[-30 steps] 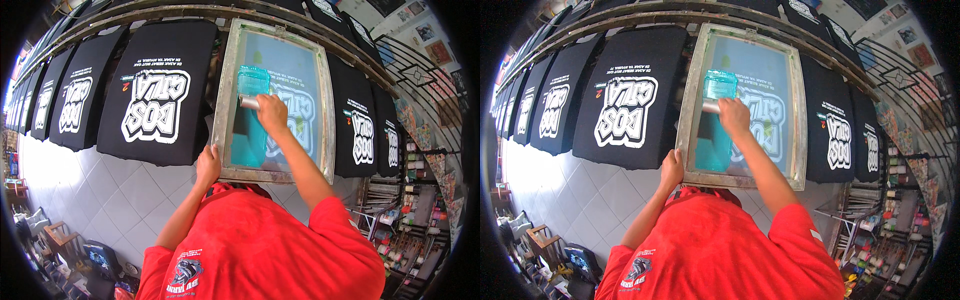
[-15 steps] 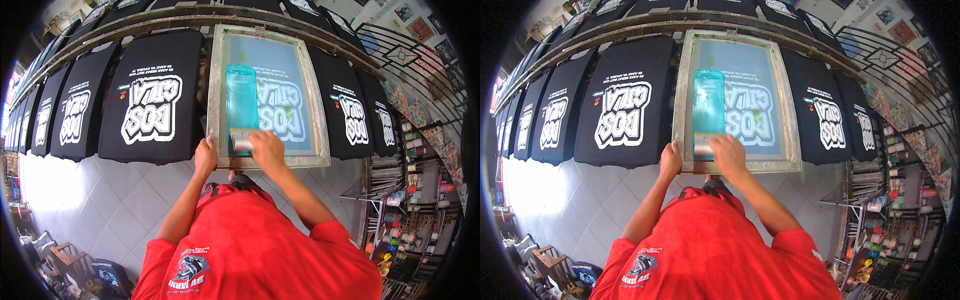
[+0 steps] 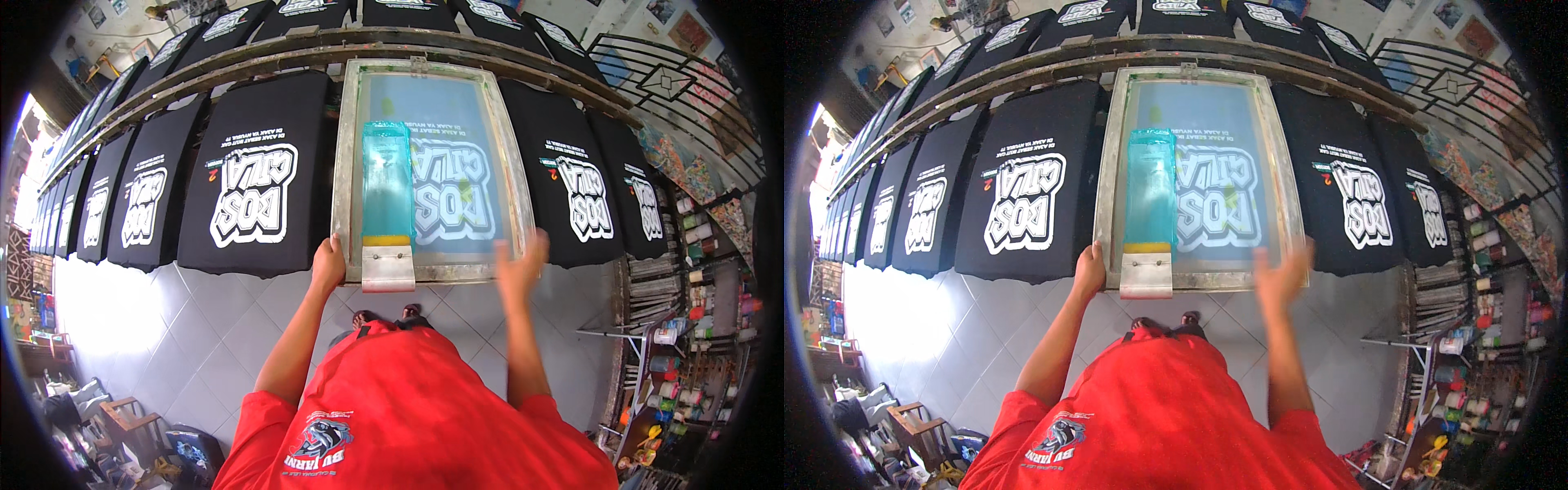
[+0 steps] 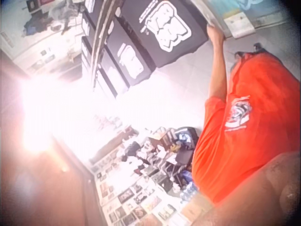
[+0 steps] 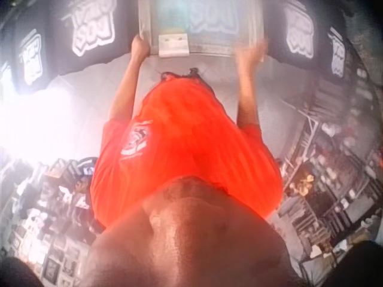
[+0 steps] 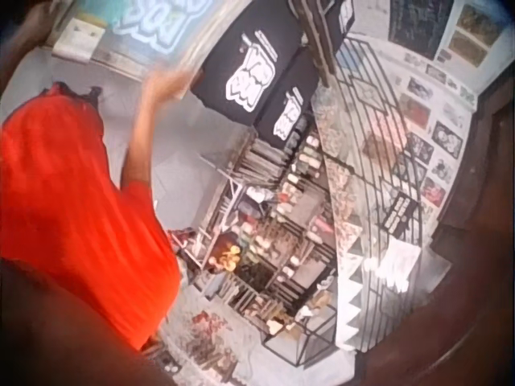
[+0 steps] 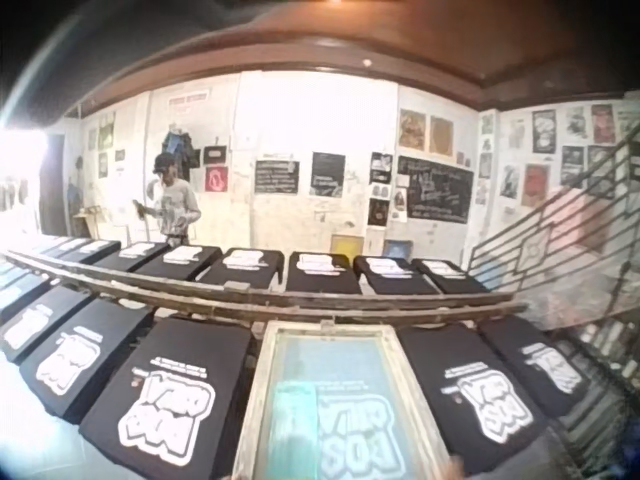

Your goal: The person performs screen printing on black shirts using a manual press. They apply green ink to the screen using a squeegee, pull the squeegee across the stencil, and move the screen frame between different shirt stations on a long production rack.

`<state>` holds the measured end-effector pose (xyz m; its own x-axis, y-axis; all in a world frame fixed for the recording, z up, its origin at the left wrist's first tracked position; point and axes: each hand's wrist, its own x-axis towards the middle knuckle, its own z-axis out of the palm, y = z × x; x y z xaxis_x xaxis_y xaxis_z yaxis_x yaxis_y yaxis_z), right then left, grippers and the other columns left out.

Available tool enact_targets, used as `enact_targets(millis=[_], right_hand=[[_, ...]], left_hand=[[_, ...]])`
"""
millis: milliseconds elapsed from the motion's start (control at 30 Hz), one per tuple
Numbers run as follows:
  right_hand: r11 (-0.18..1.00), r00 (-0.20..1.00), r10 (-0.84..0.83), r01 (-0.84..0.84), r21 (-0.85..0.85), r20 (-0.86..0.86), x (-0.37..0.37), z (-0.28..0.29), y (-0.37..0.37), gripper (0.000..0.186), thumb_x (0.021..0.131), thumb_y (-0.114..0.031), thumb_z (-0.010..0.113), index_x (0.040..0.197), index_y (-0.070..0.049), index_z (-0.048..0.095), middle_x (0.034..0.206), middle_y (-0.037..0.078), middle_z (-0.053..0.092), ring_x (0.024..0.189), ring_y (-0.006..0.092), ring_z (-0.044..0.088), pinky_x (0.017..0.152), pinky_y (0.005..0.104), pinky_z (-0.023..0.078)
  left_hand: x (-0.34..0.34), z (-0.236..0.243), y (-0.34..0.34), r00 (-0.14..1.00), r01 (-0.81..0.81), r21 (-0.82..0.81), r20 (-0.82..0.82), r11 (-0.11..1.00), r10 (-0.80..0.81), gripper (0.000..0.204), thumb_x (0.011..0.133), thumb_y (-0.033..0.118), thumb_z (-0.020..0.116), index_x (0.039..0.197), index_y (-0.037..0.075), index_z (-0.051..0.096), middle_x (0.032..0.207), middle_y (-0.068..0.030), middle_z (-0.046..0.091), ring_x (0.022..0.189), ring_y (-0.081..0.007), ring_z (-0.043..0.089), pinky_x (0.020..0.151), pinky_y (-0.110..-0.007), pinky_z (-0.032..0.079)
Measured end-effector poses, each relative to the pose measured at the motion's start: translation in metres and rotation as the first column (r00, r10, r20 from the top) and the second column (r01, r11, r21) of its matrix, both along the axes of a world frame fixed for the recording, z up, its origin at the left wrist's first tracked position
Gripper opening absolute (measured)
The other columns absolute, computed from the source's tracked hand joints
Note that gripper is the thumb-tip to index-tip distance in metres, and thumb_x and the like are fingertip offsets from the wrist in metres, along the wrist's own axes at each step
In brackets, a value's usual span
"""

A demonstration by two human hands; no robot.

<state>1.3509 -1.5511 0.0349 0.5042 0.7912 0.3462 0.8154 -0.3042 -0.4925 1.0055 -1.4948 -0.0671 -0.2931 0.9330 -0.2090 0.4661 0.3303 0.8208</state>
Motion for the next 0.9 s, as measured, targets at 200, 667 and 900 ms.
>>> enact_targets(millis=[200,667,900], right_hand=[[0.944,0.930,-0.127,0.007,-0.329,-0.344,0.137,-0.066,0.005,0.063,0.095,-0.053,0.043,0.113,0.003,0.062,0.107,0.027,0.064,0.100,0.0442,0.060,0.086,0.0476,0.046],[0.999,0.945,0.025,-0.015,0.032,-0.326,-0.151,-0.039,-0.031,0.047,0.099,-0.033,0.041,0.090,0.007,0.064,0.082,0.026,0.065,0.078,0.0419,0.063,0.070,0.0449,0.047],[0.998,0.924,0.064,-0.057,0.030,-0.376,-0.310,-0.064,-0.021,0.047,0.099,-0.033,0.043,0.083,0.008,0.060,0.069,0.023,0.059,0.064,0.0333,0.056,0.065,0.0431,0.042]], left_hand=[[0.002,0.018,0.004,0.998,0.020,-0.001,0.064,1.000,-0.020,0.052,0.101,0.039,0.037,0.089,-0.007,0.058,0.083,-0.0291,0.061,0.085,-0.0449,0.060,0.078,-0.049,0.044],[-0.273,0.050,-0.047,0.996,-0.060,0.120,0.071,0.991,0.052,0.047,0.101,0.033,0.039,0.097,-0.009,0.060,0.082,-0.0220,0.063,0.078,-0.0275,0.060,0.077,-0.041,0.045],[-0.437,0.056,-0.044,0.998,-0.068,-0.018,-0.007,0.998,0.068,0.049,0.102,0.035,0.038,0.101,-0.008,0.061,0.088,-0.0238,0.064,0.082,-0.0300,0.061,0.081,-0.039,0.045]])
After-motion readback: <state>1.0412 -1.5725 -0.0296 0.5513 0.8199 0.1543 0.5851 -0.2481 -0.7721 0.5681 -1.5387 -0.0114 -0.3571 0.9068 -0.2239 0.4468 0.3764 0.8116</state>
